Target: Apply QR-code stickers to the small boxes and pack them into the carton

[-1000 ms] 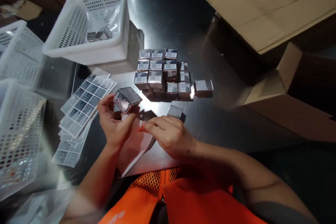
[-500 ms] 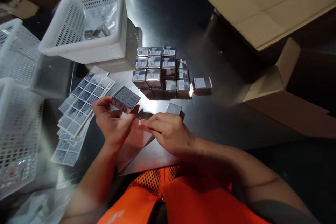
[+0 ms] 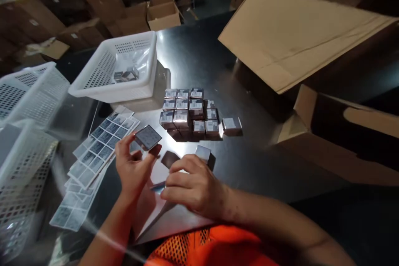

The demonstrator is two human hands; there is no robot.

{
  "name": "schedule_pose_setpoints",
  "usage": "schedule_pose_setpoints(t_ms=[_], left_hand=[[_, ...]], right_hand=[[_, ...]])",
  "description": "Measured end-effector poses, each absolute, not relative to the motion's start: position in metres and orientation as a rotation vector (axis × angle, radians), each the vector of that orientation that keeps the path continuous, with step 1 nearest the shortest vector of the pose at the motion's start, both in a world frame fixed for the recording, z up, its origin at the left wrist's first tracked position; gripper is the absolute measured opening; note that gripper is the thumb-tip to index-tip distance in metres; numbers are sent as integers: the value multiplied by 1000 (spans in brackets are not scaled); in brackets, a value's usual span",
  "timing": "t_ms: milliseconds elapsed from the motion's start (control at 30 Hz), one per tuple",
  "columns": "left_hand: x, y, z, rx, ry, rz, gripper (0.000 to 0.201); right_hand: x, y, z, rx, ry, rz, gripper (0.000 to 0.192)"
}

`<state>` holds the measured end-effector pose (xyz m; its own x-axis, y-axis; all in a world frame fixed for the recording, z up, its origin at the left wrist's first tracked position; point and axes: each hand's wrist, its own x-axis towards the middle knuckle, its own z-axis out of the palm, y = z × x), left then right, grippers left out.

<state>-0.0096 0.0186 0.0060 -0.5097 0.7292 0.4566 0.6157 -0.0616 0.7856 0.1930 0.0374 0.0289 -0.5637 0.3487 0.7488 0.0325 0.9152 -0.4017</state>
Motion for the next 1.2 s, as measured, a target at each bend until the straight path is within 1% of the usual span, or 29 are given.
schedule_pose_setpoints(t_ms=[67, 167, 300, 400, 467, 567, 933, 1200], left_hand=[[-10, 21, 5, 1357, 2008, 1616, 51], [-5, 21, 3, 1192, 1836, 1522, 56], [9, 17, 3, 1101, 1637, 1407, 55], [17, 15, 4, 1098, 1523, 1331, 54], [18, 15, 4, 1144, 1502, 1301, 53], [17, 15, 5, 1254, 1510, 1266, 50], [19, 13, 10, 1411, 1584, 1217, 42], [21, 12, 12, 1400, 1603, 1220, 43]], right_hand=[[200, 43, 36, -240, -1994, 662, 15], [209, 54, 43, -435, -1632, 953, 2], [210, 64, 43, -840, -1273, 1429, 22], [208, 65, 42, -926, -1192, 1709, 49], [207, 65, 41, -934, -1166, 1760, 63], [206, 63, 40, -973, -1162, 1749, 69], [201, 64, 37, -1028, -1189, 1760, 69], [201, 64, 37, -1061, -1184, 1746, 70]])
